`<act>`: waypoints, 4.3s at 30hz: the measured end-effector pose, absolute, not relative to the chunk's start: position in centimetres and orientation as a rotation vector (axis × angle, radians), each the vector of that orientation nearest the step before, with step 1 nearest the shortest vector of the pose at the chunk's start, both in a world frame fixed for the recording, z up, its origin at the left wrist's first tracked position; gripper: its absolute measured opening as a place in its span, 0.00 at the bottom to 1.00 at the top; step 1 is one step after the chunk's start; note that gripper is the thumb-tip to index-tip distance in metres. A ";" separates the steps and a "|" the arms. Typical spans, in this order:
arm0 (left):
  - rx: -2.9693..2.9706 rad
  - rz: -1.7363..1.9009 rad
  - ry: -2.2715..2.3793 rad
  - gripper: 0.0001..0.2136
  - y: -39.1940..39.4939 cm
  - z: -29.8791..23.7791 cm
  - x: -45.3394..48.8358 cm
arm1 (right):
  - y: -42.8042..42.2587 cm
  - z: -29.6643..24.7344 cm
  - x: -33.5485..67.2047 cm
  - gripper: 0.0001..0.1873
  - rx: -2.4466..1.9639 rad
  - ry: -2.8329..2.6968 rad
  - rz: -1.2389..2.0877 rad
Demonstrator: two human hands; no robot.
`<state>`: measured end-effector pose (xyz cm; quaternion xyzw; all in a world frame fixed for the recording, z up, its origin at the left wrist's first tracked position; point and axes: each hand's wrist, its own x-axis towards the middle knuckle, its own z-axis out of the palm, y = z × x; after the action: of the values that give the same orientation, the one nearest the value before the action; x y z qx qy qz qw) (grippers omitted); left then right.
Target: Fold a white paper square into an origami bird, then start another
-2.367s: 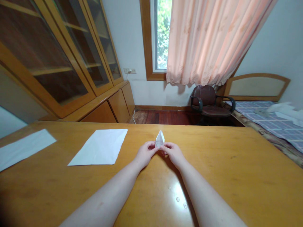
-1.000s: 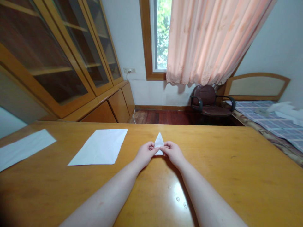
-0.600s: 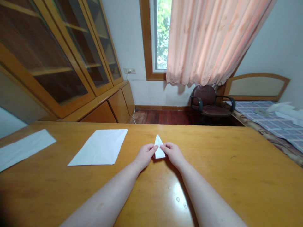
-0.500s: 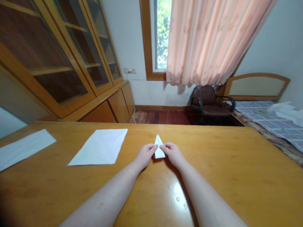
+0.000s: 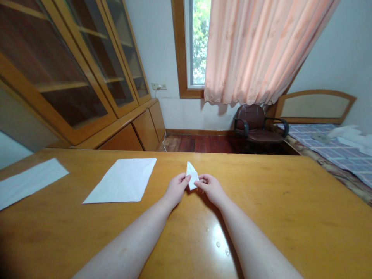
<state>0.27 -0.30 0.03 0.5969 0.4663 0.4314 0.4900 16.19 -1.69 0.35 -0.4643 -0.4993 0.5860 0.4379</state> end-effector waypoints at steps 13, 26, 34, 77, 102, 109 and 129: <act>1.369 0.991 1.007 0.15 -0.4 -1.0 0.8 | -1.3 0.1 16.3 0.21 -1.209 -1.072 1.348; 1.360 0.973 0.916 0.17 -0.8 0.0 0.8 | -1.4 0.5 16.6 0.19 -1.307 -1.015 1.274; 1.346 0.972 0.949 0.16 -0.6 -0.4 0.8 | -1.5 0.6 16.5 0.19 -1.276 -1.024 1.276; 1.285 1.082 0.937 0.15 -0.1 -0.7 0.7 | -1.7 -0.5 16.4 0.23 -1.108 -1.240 1.409; 1.393 1.029 1.039 0.12 0.0 -2.1 0.7 | -1.7 0.4 16.2 0.15 -1.126 -1.166 1.353; 1.434 0.998 1.059 0.13 -0.3 -1.7 0.7 | -1.6 0.5 16.0 0.16 -1.105 -1.136 1.342; 1.367 1.033 1.017 0.13 -0.5 -0.7 0.8 | -1.7 0.6 16.3 0.15 -1.181 -1.198 1.333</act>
<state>0.77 -0.45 -0.66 0.5758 0.4287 0.4351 0.5435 16.33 -1.69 0.61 -0.4836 -0.4905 0.5458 0.4771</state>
